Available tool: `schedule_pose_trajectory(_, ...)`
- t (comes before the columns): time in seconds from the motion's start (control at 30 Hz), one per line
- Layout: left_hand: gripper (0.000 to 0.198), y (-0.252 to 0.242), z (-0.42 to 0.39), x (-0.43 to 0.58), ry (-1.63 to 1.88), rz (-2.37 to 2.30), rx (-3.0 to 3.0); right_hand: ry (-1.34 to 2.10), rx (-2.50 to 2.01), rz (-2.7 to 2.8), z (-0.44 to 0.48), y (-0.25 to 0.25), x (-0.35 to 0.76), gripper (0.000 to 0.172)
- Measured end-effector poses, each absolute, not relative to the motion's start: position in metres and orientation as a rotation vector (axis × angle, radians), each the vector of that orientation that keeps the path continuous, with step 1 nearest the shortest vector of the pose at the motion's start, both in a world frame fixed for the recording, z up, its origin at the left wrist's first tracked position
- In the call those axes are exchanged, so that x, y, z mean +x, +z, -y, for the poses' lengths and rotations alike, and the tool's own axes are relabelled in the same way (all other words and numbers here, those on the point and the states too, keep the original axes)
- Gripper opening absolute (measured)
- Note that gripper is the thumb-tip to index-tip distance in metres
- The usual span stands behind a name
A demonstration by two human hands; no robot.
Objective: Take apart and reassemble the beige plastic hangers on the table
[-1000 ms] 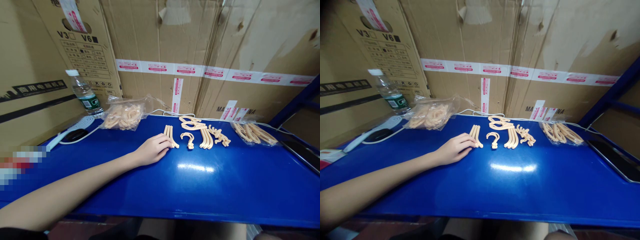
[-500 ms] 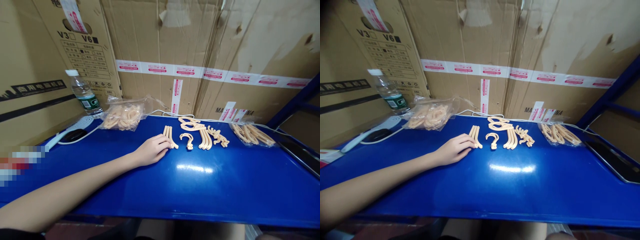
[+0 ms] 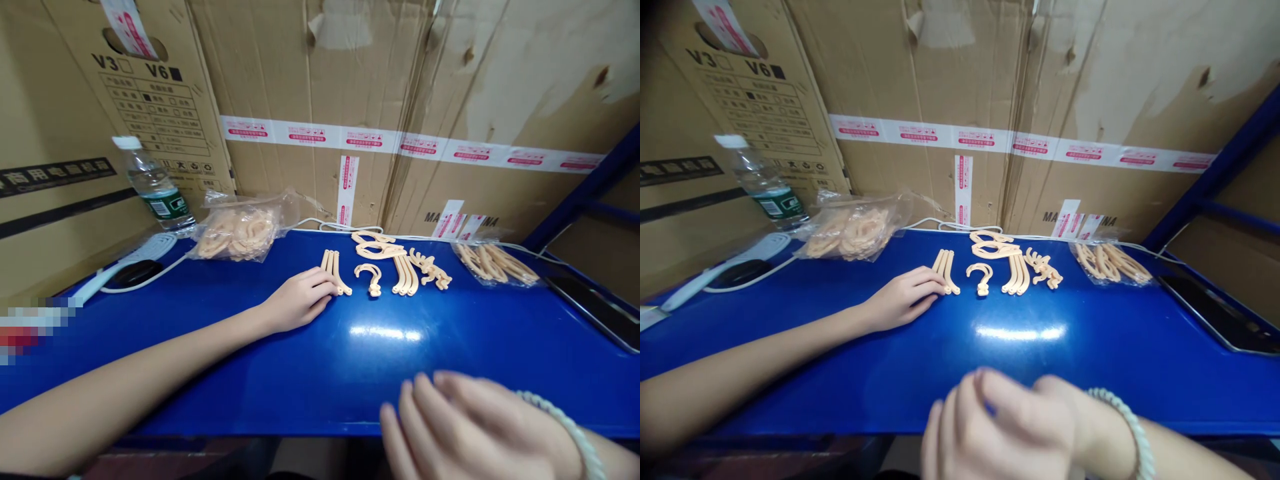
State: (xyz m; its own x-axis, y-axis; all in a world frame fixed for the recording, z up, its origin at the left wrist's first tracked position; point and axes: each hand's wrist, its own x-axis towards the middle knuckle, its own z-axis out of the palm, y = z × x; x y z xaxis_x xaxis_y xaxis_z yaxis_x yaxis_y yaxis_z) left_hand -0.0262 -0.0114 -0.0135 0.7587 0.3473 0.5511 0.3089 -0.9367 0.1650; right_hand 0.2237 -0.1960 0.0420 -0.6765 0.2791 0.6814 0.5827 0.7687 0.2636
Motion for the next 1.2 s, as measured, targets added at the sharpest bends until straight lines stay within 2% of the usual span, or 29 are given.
schedule_pose_trajectory(0.1,0.023,-0.013,0.012,-0.026,0.918,-0.552,2.893,-0.97,-0.437,2.383,0.136,0.075,0.234,0.008)
schedule_pose_trajectory(0.2,0.024,-0.012,0.014,-0.026,0.908,-0.575,2.895,-1.025,-0.735,2.421,0.08,0.086,0.26,0.012)
schedule_pose_trajectory(0.3,0.023,-0.009,0.015,-0.026,0.91,-0.592,2.878,-0.866,-1.196,2.341,0.04,0.071,0.301,0.019)
schedule_pose_trajectory(0.4,0.023,-0.008,0.017,-0.027,0.891,-0.589,2.859,-0.408,-1.354,2.406,0.018,0.053,0.344,0.033)
schedule_pose_trajectory(0.57,0.058,-0.007,0.019,-0.028,0.609,-0.618,2.892,-0.01,-1.431,2.524,0.013,0.055,0.383,0.051)
schedule_pose_trajectory(0.73,0.063,-0.013,0.017,-0.029,0.465,-0.646,2.895,0.082,-1.469,2.605,0.017,0.06,0.389,0.057)
schedule_pose_trajectory(0.93,0.061,-0.015,0.011,-0.034,0.481,-0.633,2.893,0.176,-1.504,2.639,0.014,0.053,0.386,0.048)
schedule_pose_trajectory(1.2,0.059,-0.014,0.005,-0.038,0.486,-0.628,2.883,0.015,-1.541,2.6,0.013,0.049,0.379,0.044)
